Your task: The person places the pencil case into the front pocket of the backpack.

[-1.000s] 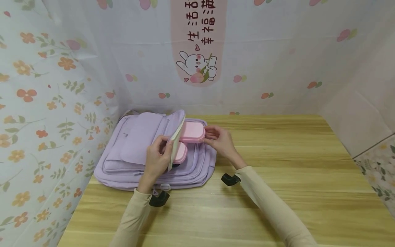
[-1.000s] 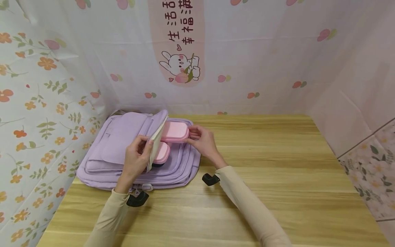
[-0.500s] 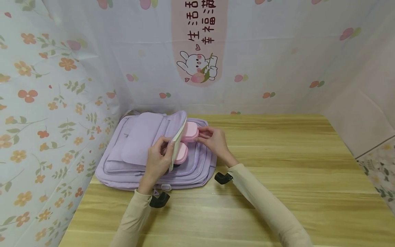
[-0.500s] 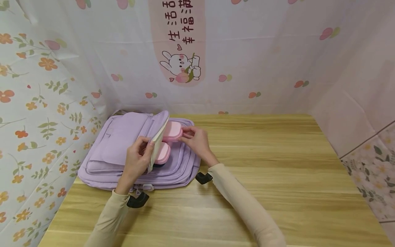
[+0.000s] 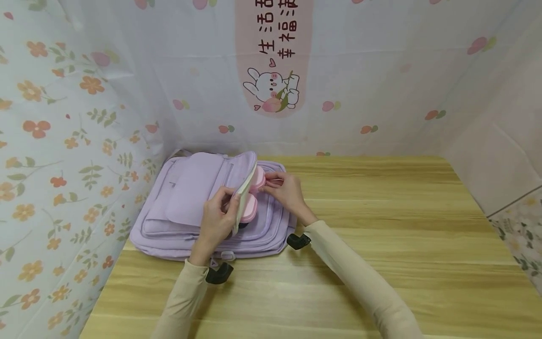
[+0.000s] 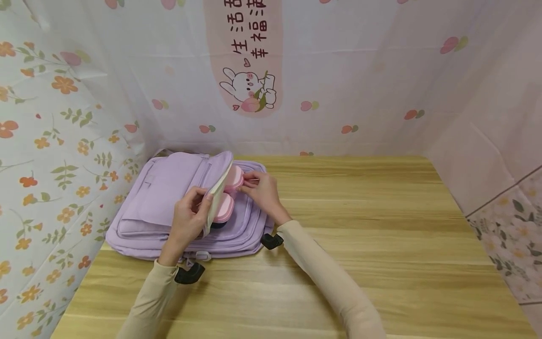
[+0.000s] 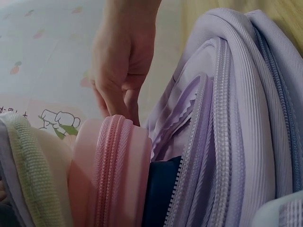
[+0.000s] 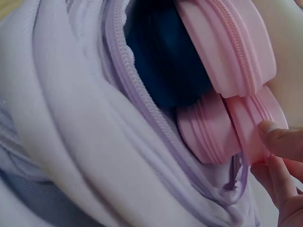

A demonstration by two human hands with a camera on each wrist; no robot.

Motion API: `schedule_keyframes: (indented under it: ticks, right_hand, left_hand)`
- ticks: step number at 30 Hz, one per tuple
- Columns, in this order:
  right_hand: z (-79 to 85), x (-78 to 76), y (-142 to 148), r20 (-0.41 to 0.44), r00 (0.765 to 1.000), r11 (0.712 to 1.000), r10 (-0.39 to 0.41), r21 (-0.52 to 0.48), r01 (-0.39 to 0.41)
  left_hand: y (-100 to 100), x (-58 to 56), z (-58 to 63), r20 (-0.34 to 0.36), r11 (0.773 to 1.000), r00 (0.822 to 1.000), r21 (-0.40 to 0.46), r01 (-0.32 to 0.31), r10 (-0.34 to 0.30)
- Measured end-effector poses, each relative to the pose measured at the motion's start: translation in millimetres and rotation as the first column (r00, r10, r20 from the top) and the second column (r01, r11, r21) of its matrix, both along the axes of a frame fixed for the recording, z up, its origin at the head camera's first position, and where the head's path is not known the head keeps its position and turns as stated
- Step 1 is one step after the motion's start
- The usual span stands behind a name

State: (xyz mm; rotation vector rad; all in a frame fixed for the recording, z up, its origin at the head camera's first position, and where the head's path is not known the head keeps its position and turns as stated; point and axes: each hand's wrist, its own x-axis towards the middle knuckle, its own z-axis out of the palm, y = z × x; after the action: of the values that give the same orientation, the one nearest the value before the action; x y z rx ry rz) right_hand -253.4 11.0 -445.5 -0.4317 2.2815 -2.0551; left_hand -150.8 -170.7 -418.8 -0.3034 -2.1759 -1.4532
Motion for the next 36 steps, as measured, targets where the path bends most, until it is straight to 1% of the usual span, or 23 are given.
schedule_keyframes:
  ticks: [4,6,9,11,13,17,20,23,28,33,36]
  right_hand:
    - [-1.8,-0.2,0.1,-0.015,1.000,1.000,0.025,-0.007,-0.025]
    - [-1.8,0.6,3.6,-0.034,0.999,0.999,0.041,0.022,-0.041]
    - [-1.2,3.5,12.6,-0.053,0.997,0.995,0.054,0.085,-0.049]
    - [0.2,6.4,19.9,-0.057,0.997,0.990,0.055,0.129,-0.047]
    - [1.8,9.6,28.2,-0.049,0.998,0.989,0.050,0.142,-0.042]
    - [4.9,15.3,47.1,-0.035,0.999,0.990,0.032,0.137,-0.027]
    - [5.3,18.7,61.3,-0.052,0.998,0.987,0.026,0.162,-0.017]
    - [4.7,22.5,74.8,-0.079,0.997,0.978,0.020,0.210,-0.003]
    - [4.0,29.6,91.9,-0.107,0.994,0.960,0.028,0.280,0.003]
    - [-0.2,36.4,103.5,-0.153,0.985,0.935,0.074,0.355,-0.015]
    - [-1.4,41.2,110.4,-0.190,0.977,0.903,0.096,0.429,-0.005]
  left_hand:
    - [1.3,0.5,0.7,0.001,1.000,1.000,-0.007,-0.015,0.015]
    - [3.4,0.2,1.4,0.012,1.000,1.000,-0.019,-0.023,0.023]
    - [8.4,-1.0,2.6,0.015,0.999,1.000,-0.047,-0.001,0.002]
    - [12.1,-2.2,3.7,-0.009,0.996,1.000,-0.088,0.015,-0.016]
    - [15.9,-3.7,4.1,-0.055,0.989,0.998,-0.148,0.024,-0.032]
    - [23.7,-6.3,1.7,-0.169,0.958,0.985,-0.284,-0.031,-0.018]
    - [28.9,-7.3,-3.0,-0.218,0.932,0.976,-0.354,-0.076,-0.003]
    - [32.3,-7.5,-6.8,-0.233,0.902,0.972,-0.421,-0.092,-0.010]
    - [32.6,-5.6,-7.8,-0.217,0.852,0.976,-0.514,-0.096,-0.021]
    - [32.3,-5.0,-10.9,-0.219,0.820,0.976,-0.559,-0.123,-0.003]
    - [32.8,-5.6,-12.6,-0.235,0.808,0.972,-0.572,-0.139,0.001]
